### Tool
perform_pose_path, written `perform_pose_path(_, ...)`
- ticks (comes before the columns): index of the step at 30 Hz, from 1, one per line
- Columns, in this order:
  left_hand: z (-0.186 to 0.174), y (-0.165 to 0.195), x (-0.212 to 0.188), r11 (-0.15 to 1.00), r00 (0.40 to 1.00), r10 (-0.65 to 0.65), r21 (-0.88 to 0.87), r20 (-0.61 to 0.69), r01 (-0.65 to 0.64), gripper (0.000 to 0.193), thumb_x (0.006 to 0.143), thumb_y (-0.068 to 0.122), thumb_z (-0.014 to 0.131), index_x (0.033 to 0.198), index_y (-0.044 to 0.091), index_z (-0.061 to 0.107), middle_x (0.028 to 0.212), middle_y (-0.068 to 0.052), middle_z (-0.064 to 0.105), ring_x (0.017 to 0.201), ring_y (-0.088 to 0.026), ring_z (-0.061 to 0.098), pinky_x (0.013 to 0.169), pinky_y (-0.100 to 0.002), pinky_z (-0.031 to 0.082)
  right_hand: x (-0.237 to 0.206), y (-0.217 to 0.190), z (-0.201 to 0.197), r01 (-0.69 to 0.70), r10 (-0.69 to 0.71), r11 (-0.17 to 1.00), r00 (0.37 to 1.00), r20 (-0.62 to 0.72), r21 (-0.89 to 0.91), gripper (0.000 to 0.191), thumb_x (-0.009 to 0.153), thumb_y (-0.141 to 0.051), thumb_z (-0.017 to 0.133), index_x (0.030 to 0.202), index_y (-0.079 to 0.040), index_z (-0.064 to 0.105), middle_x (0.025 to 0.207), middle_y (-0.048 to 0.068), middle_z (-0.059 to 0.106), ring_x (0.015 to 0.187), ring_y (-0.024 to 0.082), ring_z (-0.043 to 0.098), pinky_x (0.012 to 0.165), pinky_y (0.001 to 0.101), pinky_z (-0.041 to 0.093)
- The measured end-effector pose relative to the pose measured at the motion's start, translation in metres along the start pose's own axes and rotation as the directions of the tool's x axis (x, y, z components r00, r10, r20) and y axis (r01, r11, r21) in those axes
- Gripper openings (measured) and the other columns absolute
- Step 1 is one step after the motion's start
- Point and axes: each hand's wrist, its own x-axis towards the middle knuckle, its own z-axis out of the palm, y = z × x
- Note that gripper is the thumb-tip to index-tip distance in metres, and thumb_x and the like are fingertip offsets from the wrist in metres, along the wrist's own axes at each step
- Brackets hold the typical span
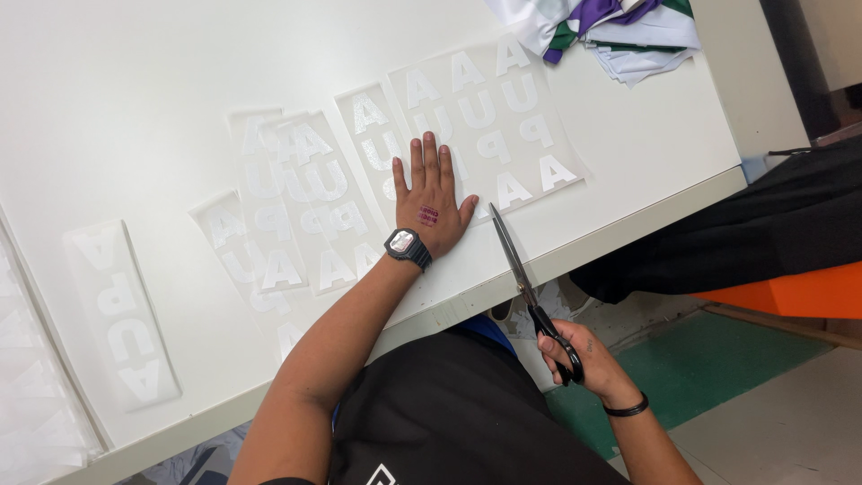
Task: The person uses shears to cut individual letter stickers from a transparent sheet on a white table. They repeatedly cut along the edges of the letters, then peel off the backing to separate the cut pieces.
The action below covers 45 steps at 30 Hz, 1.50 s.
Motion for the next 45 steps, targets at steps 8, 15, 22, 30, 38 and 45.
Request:
perform_pose_path(8,0.002,0.012,-0.003,0.999,0.998,-0.038,-0.010,-0.048,0.037,0.084,0.099,0.050,0.042,0.158,-0.005,0.017,0.166,-0.027,0.002,0.154,-0.040,-0.006,0.120,-0.062,-0.005,0.001,-0.001,0.003,0.021,-0.021,1.000,1.000,0.002,-0.022,0.050,0.087,-0.059,0.060,0.073,-0.011,0.060,0.048,-0.002,0.056,0.040,0.010,0.060,0.040,0.0236,0.049)
perform_pose_path(15,0.006,0.012,-0.002,0.999,0.999,-0.040,0.009,-0.016,0.040,0.084,0.098,0.050,0.040,0.158,-0.004,0.016,0.166,-0.026,0.000,0.154,-0.039,-0.007,0.120,-0.061,-0.005,0.001,-0.010,0.003,0.003,-0.003,1.000,1.000,-0.011,0.021,0.049,0.086,-0.058,0.062,0.074,-0.010,0.060,0.050,-0.001,0.056,0.040,0.010,0.058,0.039,0.0235,0.048)
perform_pose_path(22,0.007,0.012,0.000,0.999,0.999,-0.036,0.011,-0.008,0.036,0.085,0.098,0.051,0.039,0.158,-0.003,0.014,0.166,-0.027,-0.002,0.153,-0.039,-0.009,0.120,-0.061,-0.006,0.009,-0.025,0.002,-0.017,0.017,1.000,0.999,-0.029,0.008,0.053,0.087,-0.059,0.063,0.071,-0.009,0.057,0.051,-0.001,0.056,0.041,0.009,0.058,0.040,0.0226,0.047)
perform_pose_path(30,0.006,0.011,-0.001,1.000,1.000,-0.024,-0.007,0.000,0.024,0.084,0.099,0.050,0.038,0.158,-0.004,0.014,0.166,-0.027,-0.002,0.153,-0.039,-0.010,0.120,-0.061,-0.006,0.024,-0.038,0.003,-0.027,0.030,0.996,0.999,-0.043,0.088,0.048,0.088,-0.052,0.066,0.072,-0.007,0.057,0.053,0.001,0.056,0.041,0.009,0.056,0.040,0.0230,0.046)
perform_pose_path(38,0.004,0.011,-0.003,1.000,1.000,-0.015,-0.023,-0.024,0.014,0.084,0.099,0.049,0.038,0.158,-0.004,0.013,0.166,-0.027,-0.002,0.153,-0.040,-0.010,0.119,-0.061,-0.008,0.045,-0.055,0.003,-0.010,0.013,0.991,1.000,-0.026,0.131,0.045,0.091,-0.047,0.065,0.079,-0.004,0.062,0.052,0.002,0.056,0.040,0.009,0.054,0.040,0.0227,0.044)
perform_pose_path(45,0.002,0.011,-0.003,0.999,0.999,-0.010,-0.038,-0.031,0.009,0.083,0.100,0.049,0.038,0.158,-0.004,0.013,0.166,-0.027,-0.002,0.154,-0.040,-0.010,0.119,-0.060,-0.009,0.059,-0.068,-0.004,-0.015,0.018,0.998,0.999,-0.048,0.068,0.048,0.092,-0.049,0.063,0.079,-0.003,0.062,0.051,0.002,0.055,0.039,0.009,0.053,0.039,0.0231,0.044)
